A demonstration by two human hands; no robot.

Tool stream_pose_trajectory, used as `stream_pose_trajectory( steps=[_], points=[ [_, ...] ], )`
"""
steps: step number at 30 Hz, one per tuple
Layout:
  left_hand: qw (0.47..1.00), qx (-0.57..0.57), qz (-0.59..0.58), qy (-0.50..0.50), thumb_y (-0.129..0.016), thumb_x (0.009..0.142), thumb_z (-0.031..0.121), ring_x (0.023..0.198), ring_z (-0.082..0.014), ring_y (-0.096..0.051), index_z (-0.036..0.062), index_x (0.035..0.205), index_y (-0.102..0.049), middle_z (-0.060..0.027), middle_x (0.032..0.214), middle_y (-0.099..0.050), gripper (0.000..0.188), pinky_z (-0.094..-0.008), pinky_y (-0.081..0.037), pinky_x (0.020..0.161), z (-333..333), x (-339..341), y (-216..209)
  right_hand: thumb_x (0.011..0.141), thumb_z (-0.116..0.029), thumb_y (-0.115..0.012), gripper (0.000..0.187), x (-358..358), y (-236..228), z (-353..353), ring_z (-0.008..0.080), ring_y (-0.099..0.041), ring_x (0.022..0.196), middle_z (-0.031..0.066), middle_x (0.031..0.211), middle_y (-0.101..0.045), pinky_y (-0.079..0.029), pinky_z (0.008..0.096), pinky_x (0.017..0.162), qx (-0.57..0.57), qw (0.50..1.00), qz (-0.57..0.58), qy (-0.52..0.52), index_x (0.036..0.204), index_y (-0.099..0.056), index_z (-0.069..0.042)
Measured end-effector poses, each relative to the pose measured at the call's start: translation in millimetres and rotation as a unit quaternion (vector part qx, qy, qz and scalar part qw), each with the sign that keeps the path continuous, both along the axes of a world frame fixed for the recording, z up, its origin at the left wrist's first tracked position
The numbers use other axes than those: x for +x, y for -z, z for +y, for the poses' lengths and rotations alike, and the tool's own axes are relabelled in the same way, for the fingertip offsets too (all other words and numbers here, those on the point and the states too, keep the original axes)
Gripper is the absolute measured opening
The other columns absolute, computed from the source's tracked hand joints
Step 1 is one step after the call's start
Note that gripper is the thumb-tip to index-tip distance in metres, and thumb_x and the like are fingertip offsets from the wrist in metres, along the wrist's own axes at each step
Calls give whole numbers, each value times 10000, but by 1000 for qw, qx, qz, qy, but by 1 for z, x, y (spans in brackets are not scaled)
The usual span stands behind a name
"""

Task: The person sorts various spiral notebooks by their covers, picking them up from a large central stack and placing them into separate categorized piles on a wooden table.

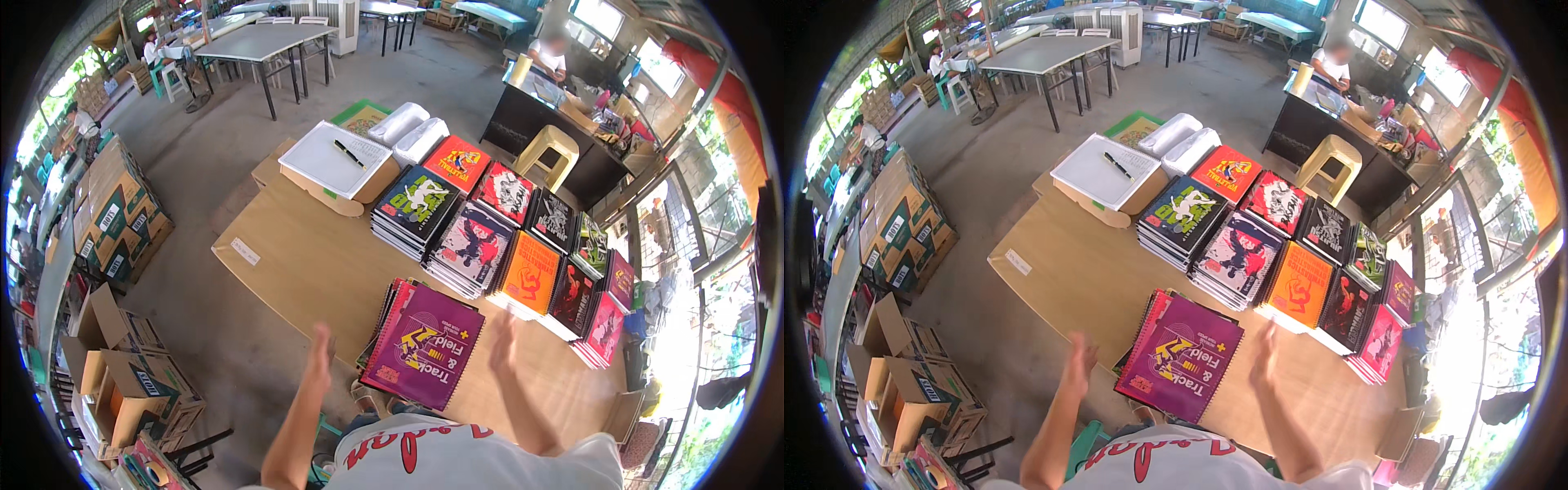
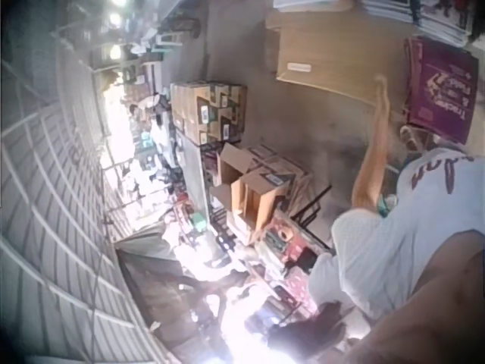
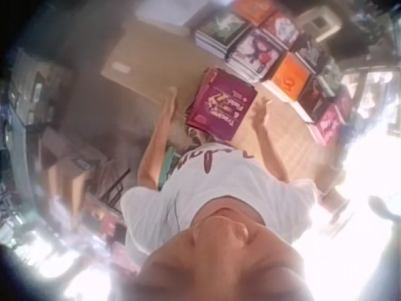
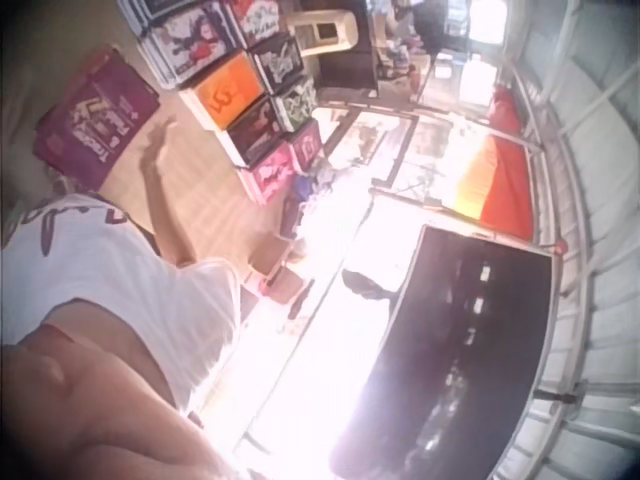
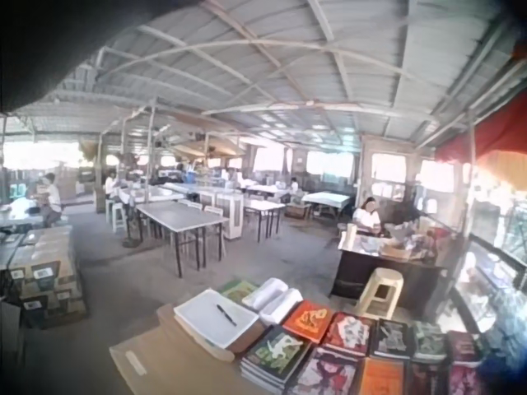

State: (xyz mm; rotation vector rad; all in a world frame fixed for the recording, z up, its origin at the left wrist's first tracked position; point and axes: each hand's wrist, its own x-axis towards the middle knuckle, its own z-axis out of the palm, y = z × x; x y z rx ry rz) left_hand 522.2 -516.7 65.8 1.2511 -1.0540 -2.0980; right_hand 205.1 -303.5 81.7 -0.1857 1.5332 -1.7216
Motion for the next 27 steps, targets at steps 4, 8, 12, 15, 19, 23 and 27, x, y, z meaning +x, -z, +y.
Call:
stream_pose_trajectory(
  steps=[4, 8, 12, 15, 19, 23, 27],
  points=[
    [956, -35, -10, 292, -429, 807, 761, 1435, -296, -127, 51, 1505, -22, -201, 1557, -85, 1076, -394, -108, 1158, -10, -98, -39, 841, -734, -401, 903, 58, -4, 15, 329, -165, 1411, 145, 1555, -124, -119, 643, 1069, -62, 993, -94, -14, 1508, 28, -300],
    [905, -336, 35, 260, -452, 877, 660, 1451, -253, -19, 45, 1481, 112, -199, 1556, -64, 1030, -407, -52, 1164, 24, -110, -27, 849, -712, -413, 853, 66, -33, -11, 282, -352, 1309, 118, 1468, -307, -323, 488, 1052, -63, 986, -150, -31, 1477, -127, -209],
    [962, -67, 84, 251, -310, 851, 754, 1440, -264, -78, 66, 1500, 25, -151, 1564, -63, 1003, -398, -83, 1164, 0, -92, 24, 814, -769, -371, 877, 73, 1, 1, 282, -531, 1167, 133, 1318, -499, -499, 458, 918, -118, 985, -85, 95, 1413, -335, -129],
    [952, 89, 97, 276, -266, 836, 781, 1411, -269, -190, 72, 1498, -98, -127, 1548, -161, 984, -383, -150, 1154, -5, -102, 13, 790, -801, -344, 938, 73, 16, 2, 302, -555, 1130, 153, 1282, -526, -502, 466, 912, -123, 972, -193, 58, 1394, -356, -84],
    [945, 128, 78, 290, -273, 882, 731, 1340, -259, -323, 68, 1448, -307, -121, 1482, -320, 873, -393, -264, 1119, -2, -116, -26, 783, -812, -307, 955, 81, 7, -10, 324, -539, 1153, 164, 1295, -524, -483, 490, 949, -124, 961, -246, 22, 1373, -393, -67],
    [957, 97, 59, 267, -330, 864, 644, 1327, -265, -338, 83, 1413, -347, -115, 1457, -341, 786, -399, -272, 1110, -31, -115, -29, 805, -784, -310, 924, 85, 2, -39, 337, -544, 1141, 173, 1288, -524, -474, 511, 958, -163, 945, -284, 7, 1371, -386, -58],
    [966, 50, 42, 251, -388, 845, 557, 1314, -270, -352, 98, 1378, -388, -109, 1433, -362, 703, -405, -281, 1100, -68, -108, -34, 781, -815, -312, 985, 90, 26, -96, 349, -494, 1205, 190, 1351, -470, -431, 524, 999, -177, 934, -309, -33, 1419, -331, -65]
  ],
)
